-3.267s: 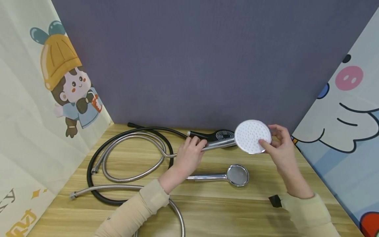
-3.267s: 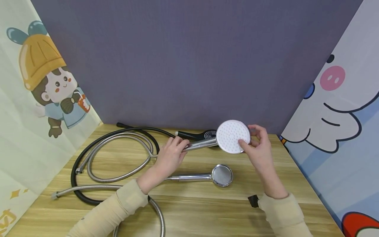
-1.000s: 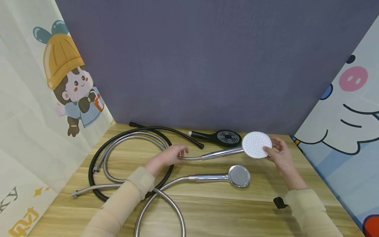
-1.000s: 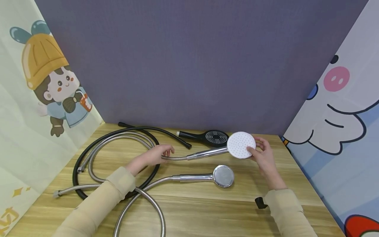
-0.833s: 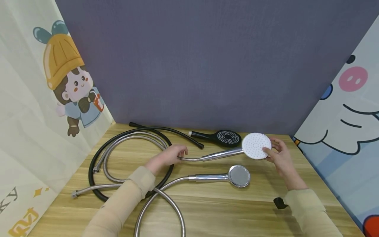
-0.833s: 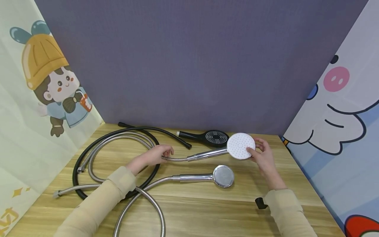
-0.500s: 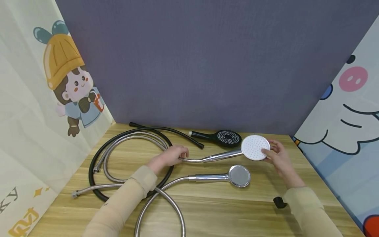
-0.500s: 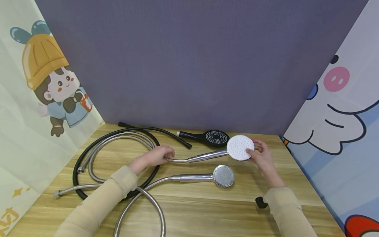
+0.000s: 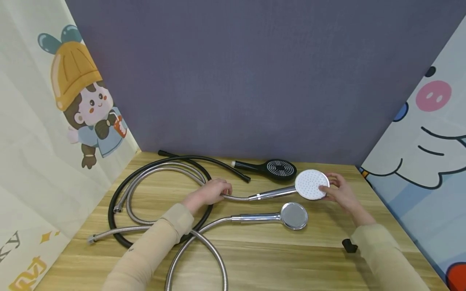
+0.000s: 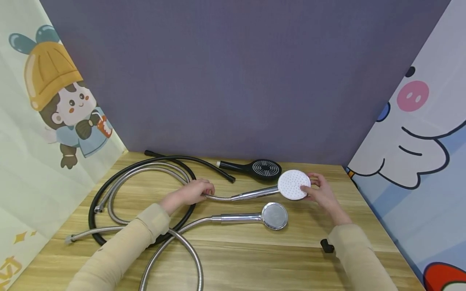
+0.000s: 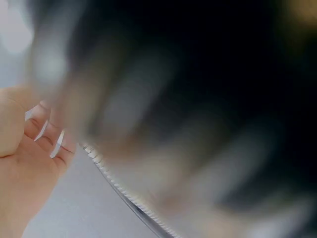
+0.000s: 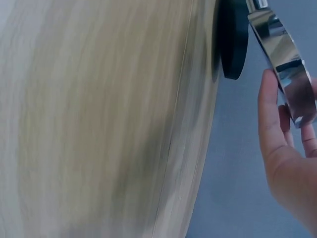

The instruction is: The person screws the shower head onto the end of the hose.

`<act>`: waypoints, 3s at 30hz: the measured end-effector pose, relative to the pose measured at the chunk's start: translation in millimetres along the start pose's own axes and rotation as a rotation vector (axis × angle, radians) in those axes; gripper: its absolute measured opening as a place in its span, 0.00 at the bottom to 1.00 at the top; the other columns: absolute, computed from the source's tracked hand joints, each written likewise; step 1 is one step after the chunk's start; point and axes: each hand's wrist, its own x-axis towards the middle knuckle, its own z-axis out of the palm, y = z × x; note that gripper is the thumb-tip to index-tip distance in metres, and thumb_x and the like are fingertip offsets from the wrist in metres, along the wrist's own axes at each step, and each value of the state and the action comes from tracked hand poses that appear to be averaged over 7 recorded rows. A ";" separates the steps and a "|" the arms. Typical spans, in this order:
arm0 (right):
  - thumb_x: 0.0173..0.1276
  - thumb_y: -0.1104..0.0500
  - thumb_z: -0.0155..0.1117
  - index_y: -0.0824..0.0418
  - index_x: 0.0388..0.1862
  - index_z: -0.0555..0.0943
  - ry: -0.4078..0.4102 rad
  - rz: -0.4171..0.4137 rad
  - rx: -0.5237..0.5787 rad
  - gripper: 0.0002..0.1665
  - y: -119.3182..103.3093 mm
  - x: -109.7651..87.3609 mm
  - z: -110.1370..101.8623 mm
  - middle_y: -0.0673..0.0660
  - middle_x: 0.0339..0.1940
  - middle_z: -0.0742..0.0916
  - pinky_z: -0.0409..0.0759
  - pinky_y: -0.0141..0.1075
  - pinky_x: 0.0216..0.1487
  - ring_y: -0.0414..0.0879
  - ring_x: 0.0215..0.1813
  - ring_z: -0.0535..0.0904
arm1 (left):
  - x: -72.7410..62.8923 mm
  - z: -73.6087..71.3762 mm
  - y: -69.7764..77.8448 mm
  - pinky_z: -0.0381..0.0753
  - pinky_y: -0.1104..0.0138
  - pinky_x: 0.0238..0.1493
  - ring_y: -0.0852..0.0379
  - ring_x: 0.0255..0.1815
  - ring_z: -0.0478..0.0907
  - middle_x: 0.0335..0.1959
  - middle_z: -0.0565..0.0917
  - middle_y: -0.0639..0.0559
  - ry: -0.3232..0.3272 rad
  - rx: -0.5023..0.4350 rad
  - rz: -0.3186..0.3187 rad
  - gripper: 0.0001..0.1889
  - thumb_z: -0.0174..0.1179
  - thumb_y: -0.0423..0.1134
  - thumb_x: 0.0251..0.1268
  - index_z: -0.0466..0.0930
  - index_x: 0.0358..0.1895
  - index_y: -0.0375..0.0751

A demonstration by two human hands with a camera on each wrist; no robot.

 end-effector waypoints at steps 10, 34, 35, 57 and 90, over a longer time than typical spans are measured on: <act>0.52 0.47 0.74 0.48 0.54 0.64 -0.087 0.060 -0.027 0.35 9.8 6.4 -7.6 0.63 0.45 0.70 0.83 0.49 0.38 0.47 0.33 0.82 | -0.4 -0.8 6.8 0.73 0.61 0.49 0.59 0.40 0.72 0.34 0.77 0.58 -0.034 0.031 -0.023 0.15 0.64 0.27 0.53 0.80 0.40 0.52; 0.65 0.63 0.62 0.73 0.67 0.50 -0.141 0.268 -0.150 0.40 -28.9 -9.9 16.4 0.65 0.45 0.71 0.84 0.41 0.39 0.44 0.34 0.80 | 1.3 -3.0 6.5 0.74 0.65 0.43 0.60 0.37 0.73 0.33 0.77 0.57 -0.030 0.026 0.000 0.14 0.64 0.27 0.53 0.80 0.39 0.51; 0.65 0.63 0.62 0.73 0.67 0.50 -0.143 0.267 -0.150 0.41 -28.5 -9.7 15.9 0.67 0.47 0.71 0.84 0.41 0.39 0.43 0.35 0.80 | 1.2 -2.9 6.5 0.75 0.65 0.43 0.60 0.37 0.73 0.33 0.77 0.57 -0.028 0.024 0.001 0.15 0.64 0.26 0.52 0.80 0.39 0.51; 0.71 0.57 0.56 0.76 0.67 0.57 -0.045 0.132 -0.424 0.35 -81.3 -15.1 19.6 0.76 0.60 0.70 0.80 0.35 0.47 0.33 0.42 0.75 | -9.2 -15.9 8.4 0.78 0.62 0.45 0.52 0.44 0.77 0.43 0.79 0.48 -0.012 -0.138 -0.046 0.15 0.64 0.28 0.56 0.79 0.48 0.42; 0.69 0.68 0.52 0.76 0.71 0.45 -0.026 0.259 0.145 0.39 -81.1 33.4 77.6 0.49 0.33 0.83 0.79 0.40 0.53 0.39 0.34 0.81 | 27.5 -26.7 9.2 0.73 0.52 0.57 0.38 0.56 0.72 0.55 0.74 0.36 0.234 -0.482 -0.314 0.27 0.66 0.31 0.55 0.71 0.60 0.35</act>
